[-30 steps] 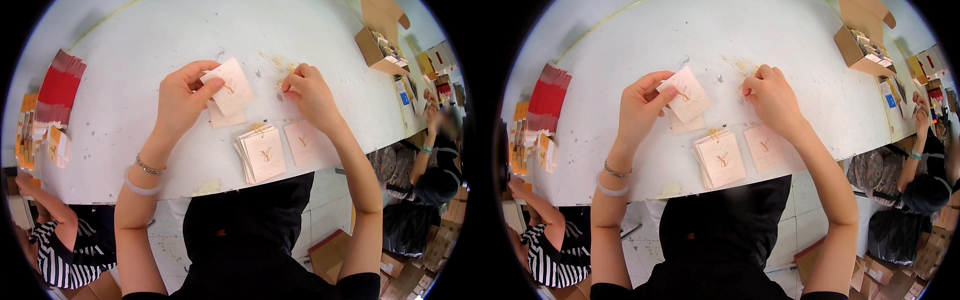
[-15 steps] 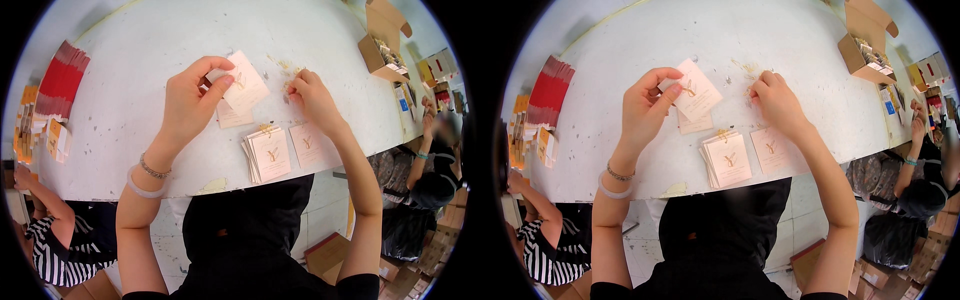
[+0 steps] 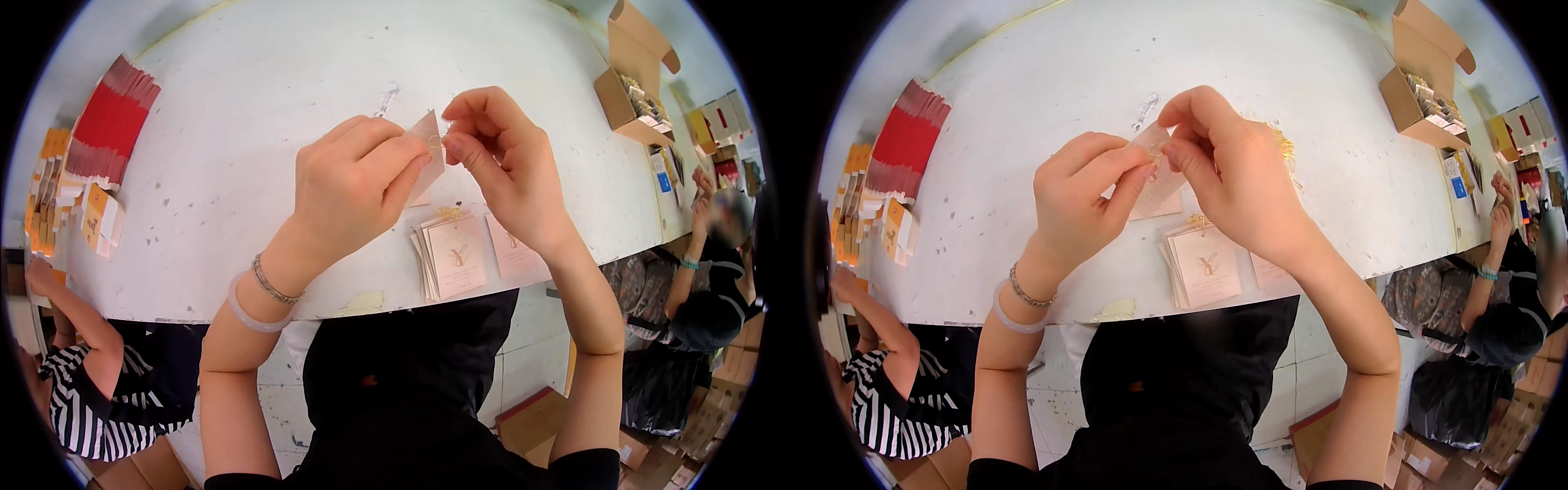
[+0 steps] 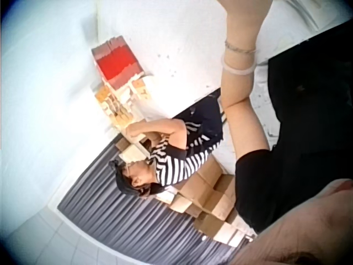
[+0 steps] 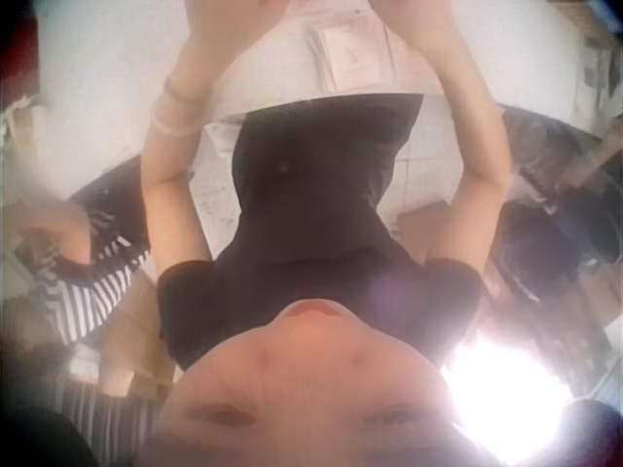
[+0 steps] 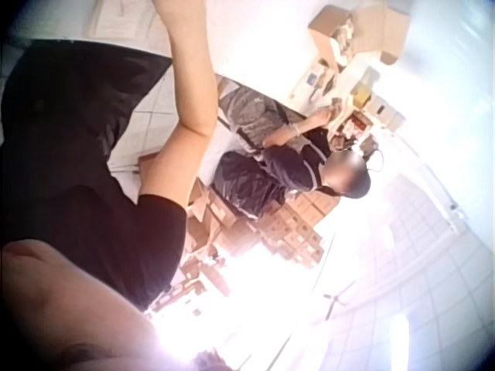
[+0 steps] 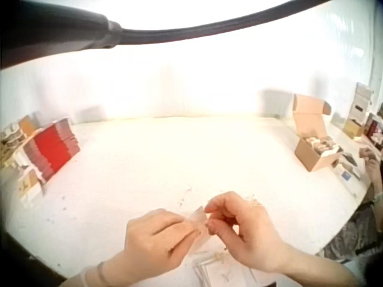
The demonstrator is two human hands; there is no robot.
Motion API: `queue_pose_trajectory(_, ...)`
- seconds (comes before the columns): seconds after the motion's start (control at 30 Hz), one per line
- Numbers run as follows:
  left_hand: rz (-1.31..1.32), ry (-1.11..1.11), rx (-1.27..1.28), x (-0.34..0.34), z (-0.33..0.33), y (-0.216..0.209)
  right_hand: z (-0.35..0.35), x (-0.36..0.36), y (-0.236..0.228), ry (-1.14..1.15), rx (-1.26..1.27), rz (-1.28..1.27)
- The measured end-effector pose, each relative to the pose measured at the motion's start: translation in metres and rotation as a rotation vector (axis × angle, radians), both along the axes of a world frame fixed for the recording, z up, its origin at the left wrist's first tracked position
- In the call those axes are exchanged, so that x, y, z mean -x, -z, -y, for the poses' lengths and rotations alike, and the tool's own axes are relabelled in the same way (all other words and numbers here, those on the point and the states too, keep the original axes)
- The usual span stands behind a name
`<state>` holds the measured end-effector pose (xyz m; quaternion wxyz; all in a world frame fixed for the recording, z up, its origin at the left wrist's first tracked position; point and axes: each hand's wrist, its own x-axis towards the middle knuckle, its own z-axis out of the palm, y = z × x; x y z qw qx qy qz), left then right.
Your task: The person repeatedly picks up small rectangular paper cards and ties them with thin gold strings. They fold the cards, wrap the string around the center, and tie a knot. The finished items are stacked on the table and later placed into a cardboard box. The task is performed by hand without tools.
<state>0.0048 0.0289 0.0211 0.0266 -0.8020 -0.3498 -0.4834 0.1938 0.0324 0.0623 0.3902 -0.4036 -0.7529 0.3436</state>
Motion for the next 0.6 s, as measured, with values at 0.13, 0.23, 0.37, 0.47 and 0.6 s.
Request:
queue_pose_trajectory(0.13, 0.083, 0.014, 0.028, -0.001, 0.006, -0.013, -0.004, 0.002, 0.003, -0.087, -0.032, 0.032)
queue_pose_trajectory(0.23, 0.077, 0.045, 0.068, 0.002, 0.007, -0.012, -0.006, 0.003, 0.003, -0.118, 0.084, -0.074)
queue_pose_trajectory(0.37, 0.227, 0.064, 0.264, 0.003, 0.006, -0.015, -0.006, 0.008, -0.005, -0.098, 0.270, -0.232)
queue_pose_trajectory(0.47, 0.219, 0.040, 0.340, 0.006, 0.010, -0.015, -0.002, 0.012, 0.007, -0.031, 0.066, -0.152)
queue_pose_trajectory(0.6, 0.183, 0.025, 0.226, 0.004, 0.008, -0.012, -0.001, 0.014, 0.003, 0.046, 0.003, 0.018)
